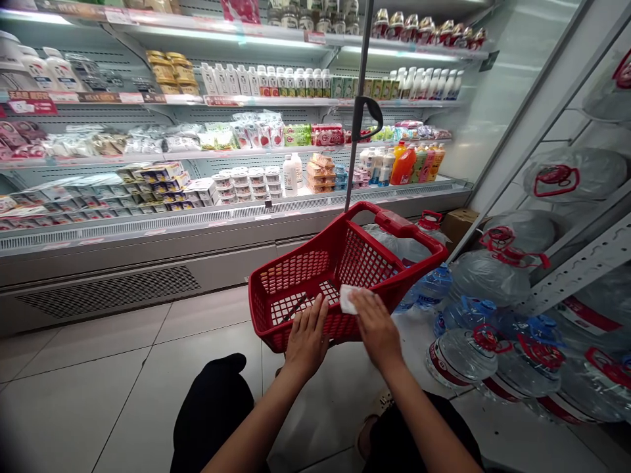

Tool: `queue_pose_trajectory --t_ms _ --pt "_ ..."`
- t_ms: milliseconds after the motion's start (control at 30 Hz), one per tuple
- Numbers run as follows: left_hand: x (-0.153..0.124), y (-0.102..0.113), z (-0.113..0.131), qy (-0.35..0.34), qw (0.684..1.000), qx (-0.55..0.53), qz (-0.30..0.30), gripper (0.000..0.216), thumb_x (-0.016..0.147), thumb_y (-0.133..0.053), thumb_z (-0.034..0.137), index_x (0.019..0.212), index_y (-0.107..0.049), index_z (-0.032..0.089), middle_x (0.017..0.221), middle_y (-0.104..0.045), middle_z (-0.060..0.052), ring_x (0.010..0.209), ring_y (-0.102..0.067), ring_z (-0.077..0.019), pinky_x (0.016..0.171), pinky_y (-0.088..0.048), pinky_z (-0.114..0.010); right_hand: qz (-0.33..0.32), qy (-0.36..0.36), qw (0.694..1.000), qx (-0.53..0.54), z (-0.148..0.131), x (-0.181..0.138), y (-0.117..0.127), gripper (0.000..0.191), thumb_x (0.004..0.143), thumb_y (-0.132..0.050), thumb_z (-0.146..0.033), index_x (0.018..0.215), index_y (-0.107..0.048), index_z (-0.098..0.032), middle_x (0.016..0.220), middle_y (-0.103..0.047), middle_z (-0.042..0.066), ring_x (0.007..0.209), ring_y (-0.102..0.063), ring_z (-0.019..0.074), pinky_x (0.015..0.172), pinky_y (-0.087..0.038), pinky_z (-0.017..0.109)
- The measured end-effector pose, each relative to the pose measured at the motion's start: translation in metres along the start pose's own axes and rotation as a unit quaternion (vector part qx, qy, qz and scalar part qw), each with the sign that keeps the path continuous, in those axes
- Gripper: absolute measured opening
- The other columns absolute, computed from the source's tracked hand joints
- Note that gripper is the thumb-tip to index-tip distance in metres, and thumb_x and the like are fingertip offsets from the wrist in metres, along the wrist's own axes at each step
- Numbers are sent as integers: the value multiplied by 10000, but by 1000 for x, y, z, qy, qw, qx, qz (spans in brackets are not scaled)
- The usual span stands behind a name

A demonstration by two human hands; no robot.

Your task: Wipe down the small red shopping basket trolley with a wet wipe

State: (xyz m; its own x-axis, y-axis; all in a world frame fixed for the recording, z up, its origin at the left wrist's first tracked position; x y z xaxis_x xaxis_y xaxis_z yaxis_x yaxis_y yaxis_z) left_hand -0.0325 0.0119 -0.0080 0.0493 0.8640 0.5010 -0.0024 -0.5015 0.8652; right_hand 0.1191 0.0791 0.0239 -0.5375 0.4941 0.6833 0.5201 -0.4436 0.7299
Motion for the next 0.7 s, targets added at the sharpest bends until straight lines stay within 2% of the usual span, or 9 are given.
queue_pose_trajectory --t_ms 67,100,167,300,467,600,700 --pt "1 -1 -3 2 1000 -1 -1 742 990 -497 232 1673 -206 197 1711 -284 -75 1415 -481 -265 1182 -393 -447 -33 35 999 13 -20 0 -12 682 1040 -385 -152 1672 -166 -289 1588 -497 19 1480 -456 207 1247 -355 460" --pt "2 -2 -5 1 1000 -1 -2 743 988 -497 227 1672 -209 199 1712 -280 -71 1415 -484 -263 1182 -395 -445 -44 45 998 13 -22 0 -13 679 1040 -380 -148 1670 -174 -294 1597 -484 15 1480 -456 205 1247 -351 458" --pt "2 -2 -6 -6 1000 0 -6 750 983 -497 216 1673 -203 203 1717 -263 -63 1419 -485 -260 1180 -402 -442 -45 44 998 3 -8 -1 -9 662 1046 -366 -147 1665 -195 -306 1597 -484 14 1477 -460 210 1249 -336 476" --pt "5 0 -3 -16 1000 1 -11 746 988 -475 207 1674 -185 188 1730 -219 -55 1476 -433 -250 1196 -389 -426 -3 -17 1000 -12 39 0 6 615 1061 -365 -192 1656 -249 -300 1589 -501 36 1490 -442 237 1247 -326 514" --pt "11 9 -5 -57 998 -29 -3 726 1014 -461 260 1669 -174 133 1720 -254 -73 1556 -317 -228 1265 -300 -400 24 -69 997 6 58 6 -3 573 1070 -342 -226 1641 -302 -263 1604 -484 59 1518 -396 236 1240 -350 511" --pt "3 11 -30 -34 999 -27 -3 659 1019 -465 200 1649 -271 213 1671 -379 -46 1512 -400 -219 1262 -317 -425 22 -65 998 5 57 16 -13 542 1072 -352 -229 1614 -366 -253 1569 -529 64 1496 -434 236 1248 -332 522" --pt "-3 10 -39 -17 999 -28 -3 647 1003 -487 171 1627 -327 228 1651 -417 -38 1475 -452 -222 1224 -375 -418 28 -41 999 10 30 21 -20 550 1067 -366 -212 1616 -365 -238 1528 -574 70 1468 -475 235 1252 -328 519"
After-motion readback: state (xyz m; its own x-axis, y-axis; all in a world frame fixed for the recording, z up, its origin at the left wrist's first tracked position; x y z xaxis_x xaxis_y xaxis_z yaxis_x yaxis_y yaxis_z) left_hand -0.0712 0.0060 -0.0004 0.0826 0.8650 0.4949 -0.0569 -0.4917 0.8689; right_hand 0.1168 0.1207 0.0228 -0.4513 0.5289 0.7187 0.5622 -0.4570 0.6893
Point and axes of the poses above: each hand's wrist, its own x-axis towards the middle knuckle, its own y-axis out of the back of the hand, z = x × y, the point moved 8 cm from there along x, towards the middle knuckle
